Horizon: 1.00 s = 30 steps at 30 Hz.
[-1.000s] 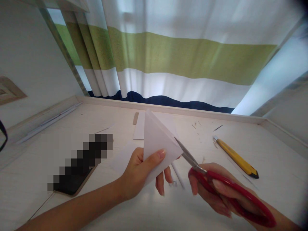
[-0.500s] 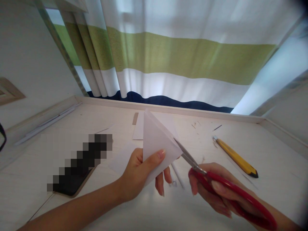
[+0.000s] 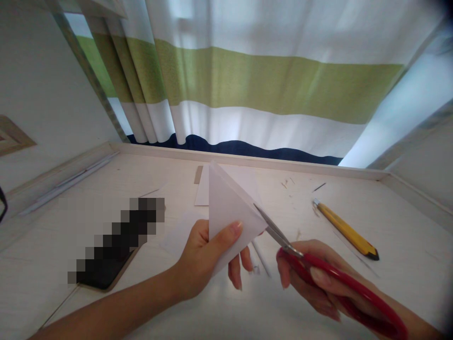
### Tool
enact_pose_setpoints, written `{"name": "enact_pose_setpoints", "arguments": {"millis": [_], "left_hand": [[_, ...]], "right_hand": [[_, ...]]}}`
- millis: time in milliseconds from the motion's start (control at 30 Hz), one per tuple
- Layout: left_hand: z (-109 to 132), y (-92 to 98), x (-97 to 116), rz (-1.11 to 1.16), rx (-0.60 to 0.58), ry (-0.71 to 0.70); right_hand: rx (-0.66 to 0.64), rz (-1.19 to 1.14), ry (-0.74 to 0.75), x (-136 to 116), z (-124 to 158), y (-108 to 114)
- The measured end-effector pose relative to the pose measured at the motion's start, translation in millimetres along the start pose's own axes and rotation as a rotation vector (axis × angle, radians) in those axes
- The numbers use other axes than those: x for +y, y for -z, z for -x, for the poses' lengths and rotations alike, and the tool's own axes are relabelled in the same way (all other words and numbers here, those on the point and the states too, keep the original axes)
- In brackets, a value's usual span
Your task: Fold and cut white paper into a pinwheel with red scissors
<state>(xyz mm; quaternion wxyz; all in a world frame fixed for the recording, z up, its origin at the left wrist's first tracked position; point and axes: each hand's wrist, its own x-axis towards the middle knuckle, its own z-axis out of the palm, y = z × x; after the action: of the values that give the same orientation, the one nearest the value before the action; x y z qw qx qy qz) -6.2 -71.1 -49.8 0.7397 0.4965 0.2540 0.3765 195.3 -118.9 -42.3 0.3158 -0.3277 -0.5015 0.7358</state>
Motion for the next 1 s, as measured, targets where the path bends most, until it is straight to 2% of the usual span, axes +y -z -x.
{"name": "enact_pose_setpoints", "arguments": {"millis": [333,1000], "left_hand": [[3.3,2.2,-2.0,-0.028,-0.001,-0.009],[1.9,0.9,-2.0,0.066,-0.014,-0.011]], "right_hand": [[0.012,0.008,-0.011,-0.9,0.1,-1.6],[0.053,0.003,-0.088,1.5,0.6,-2.7]]}}
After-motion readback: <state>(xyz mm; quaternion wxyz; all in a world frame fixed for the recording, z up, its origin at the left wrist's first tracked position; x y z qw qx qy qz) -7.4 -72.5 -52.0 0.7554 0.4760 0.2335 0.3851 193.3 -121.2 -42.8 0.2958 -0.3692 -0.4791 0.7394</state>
